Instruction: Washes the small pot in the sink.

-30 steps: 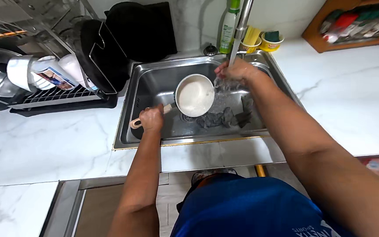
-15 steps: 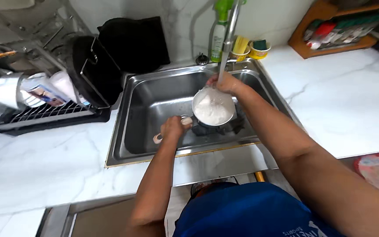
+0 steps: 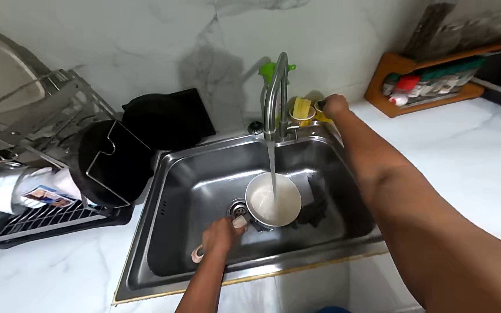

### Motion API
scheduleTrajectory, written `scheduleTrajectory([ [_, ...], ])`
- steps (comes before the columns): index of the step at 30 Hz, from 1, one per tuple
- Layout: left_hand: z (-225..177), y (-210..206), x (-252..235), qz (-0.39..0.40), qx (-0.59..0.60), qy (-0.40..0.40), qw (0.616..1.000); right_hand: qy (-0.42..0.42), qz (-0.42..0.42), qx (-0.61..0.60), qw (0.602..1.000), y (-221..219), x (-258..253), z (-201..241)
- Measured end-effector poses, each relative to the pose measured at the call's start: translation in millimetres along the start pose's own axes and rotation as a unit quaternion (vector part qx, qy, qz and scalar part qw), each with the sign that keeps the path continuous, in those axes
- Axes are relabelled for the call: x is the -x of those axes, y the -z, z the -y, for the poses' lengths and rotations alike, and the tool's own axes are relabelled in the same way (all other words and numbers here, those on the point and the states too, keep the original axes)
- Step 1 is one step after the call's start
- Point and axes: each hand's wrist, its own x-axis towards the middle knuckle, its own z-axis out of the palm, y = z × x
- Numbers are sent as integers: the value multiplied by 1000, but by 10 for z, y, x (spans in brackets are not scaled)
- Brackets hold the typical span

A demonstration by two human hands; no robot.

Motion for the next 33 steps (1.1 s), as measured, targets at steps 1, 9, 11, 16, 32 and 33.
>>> scheduleTrajectory([
  [1, -3, -10, -12, 1, -9, -2, 1000, 10, 17, 11, 1000, -27, -140, -32],
  [9, -79, 24, -12, 31, -43, 13, 999, 107, 81, 149, 980, -68, -622, -56],
  [11, -78, 29, -18, 21, -42, 12, 999, 111, 54, 143, 982, -115, -655, -92],
  [16, -74, 84, 133, -20, -25, -13, 999, 76, -96, -2, 992, -64, -419, -251],
  [32, 278, 90, 69, -116, -71, 21, 990, -12, -254, -518, 817, 87, 87, -626],
  [33, 284, 90, 70, -115, -75, 22, 990, -32, -266, -581, 769, 56, 116, -690],
])
